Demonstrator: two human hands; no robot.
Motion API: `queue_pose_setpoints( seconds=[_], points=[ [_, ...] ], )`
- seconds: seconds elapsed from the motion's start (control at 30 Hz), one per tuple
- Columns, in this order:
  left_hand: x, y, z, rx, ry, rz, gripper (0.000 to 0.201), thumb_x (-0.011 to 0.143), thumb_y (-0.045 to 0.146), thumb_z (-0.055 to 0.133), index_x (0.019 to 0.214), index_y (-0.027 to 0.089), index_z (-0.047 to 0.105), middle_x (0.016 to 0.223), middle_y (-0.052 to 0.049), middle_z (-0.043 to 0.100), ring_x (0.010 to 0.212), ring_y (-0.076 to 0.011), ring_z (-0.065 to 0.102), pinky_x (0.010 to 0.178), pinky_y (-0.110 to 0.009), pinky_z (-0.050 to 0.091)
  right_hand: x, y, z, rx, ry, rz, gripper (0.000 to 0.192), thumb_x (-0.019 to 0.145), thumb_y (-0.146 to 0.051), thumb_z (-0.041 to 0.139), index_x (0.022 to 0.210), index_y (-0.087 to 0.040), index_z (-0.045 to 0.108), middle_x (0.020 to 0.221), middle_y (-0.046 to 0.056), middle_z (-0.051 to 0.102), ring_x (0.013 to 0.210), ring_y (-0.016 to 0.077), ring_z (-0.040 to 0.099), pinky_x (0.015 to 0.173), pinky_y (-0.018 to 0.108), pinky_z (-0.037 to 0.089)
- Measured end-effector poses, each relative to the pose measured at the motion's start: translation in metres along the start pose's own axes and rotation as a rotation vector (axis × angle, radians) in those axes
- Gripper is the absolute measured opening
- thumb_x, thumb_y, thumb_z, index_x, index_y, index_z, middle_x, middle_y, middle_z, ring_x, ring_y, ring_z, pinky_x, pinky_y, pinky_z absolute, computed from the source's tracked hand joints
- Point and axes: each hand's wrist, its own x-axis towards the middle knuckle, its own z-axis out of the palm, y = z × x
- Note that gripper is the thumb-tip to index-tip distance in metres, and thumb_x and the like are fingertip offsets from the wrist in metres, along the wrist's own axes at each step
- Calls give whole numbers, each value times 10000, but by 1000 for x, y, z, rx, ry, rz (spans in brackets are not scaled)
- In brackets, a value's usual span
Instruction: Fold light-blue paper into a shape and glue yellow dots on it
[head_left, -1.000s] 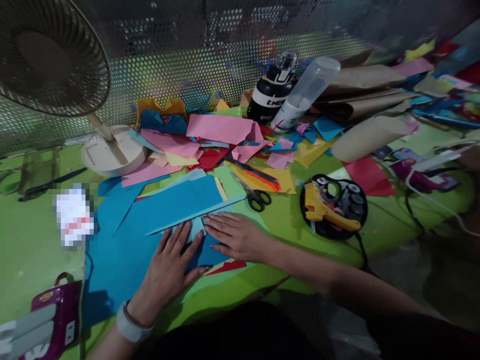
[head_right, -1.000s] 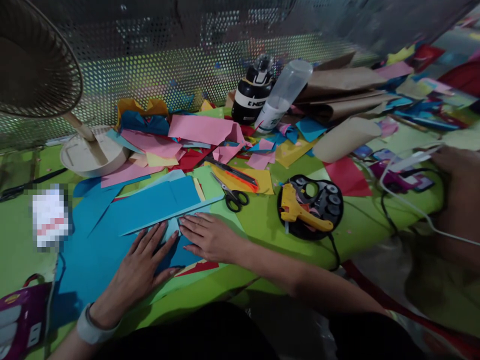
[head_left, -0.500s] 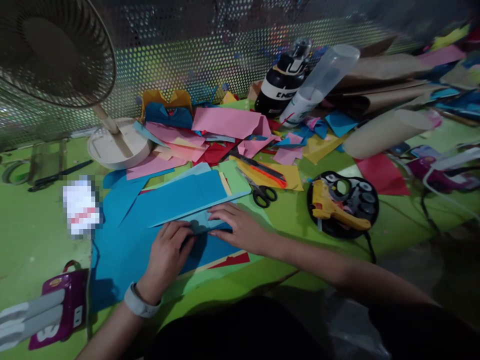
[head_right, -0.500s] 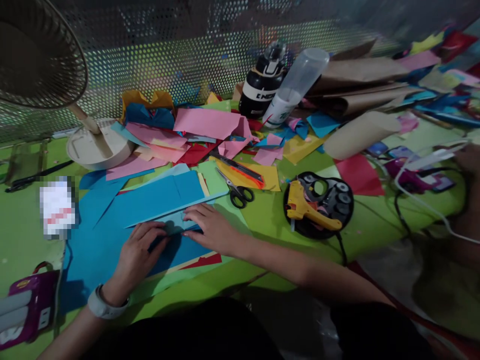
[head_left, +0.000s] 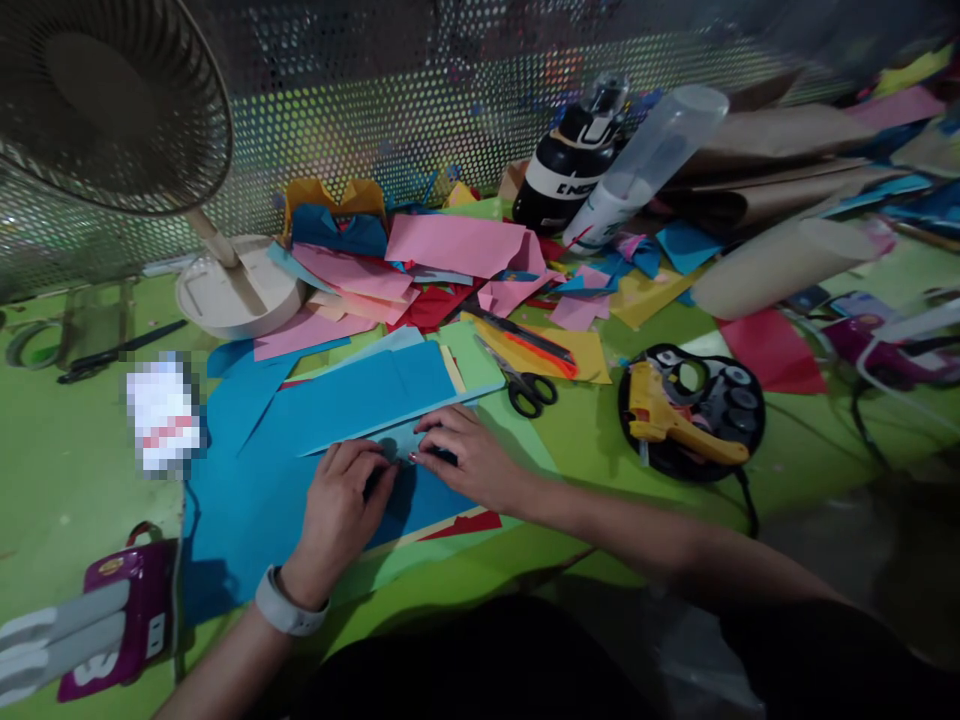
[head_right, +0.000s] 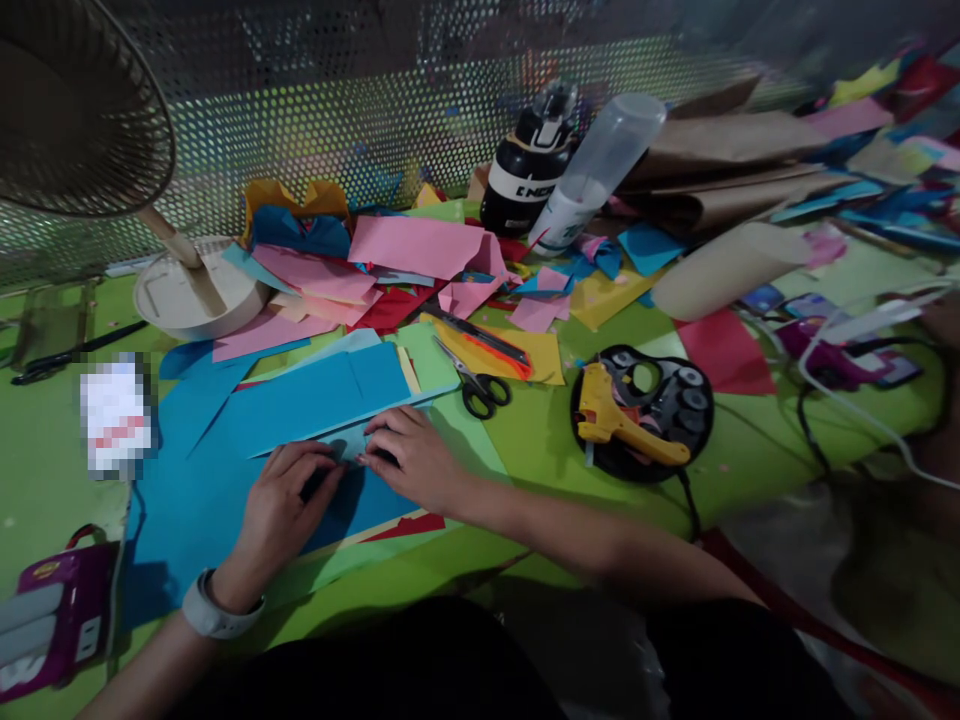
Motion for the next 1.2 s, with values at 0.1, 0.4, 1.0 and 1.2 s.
queue_pose_setpoints(
  seconds=[0.1,0.4,1.0,1.2],
  points=[
    [-1,1,2,35,-3,-18,107,937,236,520,998,191,596,936,-68,669,872,-220,610,772,-387,511,1,-1,1,-14,9,27,120,927,-281,576,859,-191,616,989,79,646,986,224,555,873,392,442],
    [-3,2,2,96,-48,85,248,947,180,477,1104,190,670,1025,-95,673,927,-235,608,779,-391,535,2,-2,2,-42,40,14,89,928,-282,581,926,-199,613,958,67,645,956,224,552,846,370,442],
    [-7,-4,10,262,-100,308,420,898,50,405,1270,118,589,1310,-133,624,1209,-247,582,1008,-418,502,-2,1,4,-110,64,-79,248,941,-204,517,1132,-170,670,1016,101,646,979,219,564,872,384,492],
    [-8,-8,13,230,-128,332,496,892,36,387,1364,132,504,1362,-129,584,1270,-234,541,1052,-436,472,-2,1,1,-64,85,-98,204,942,-192,511,1025,-180,697,987,88,669,962,201,589,870,368,505]
  ],
)
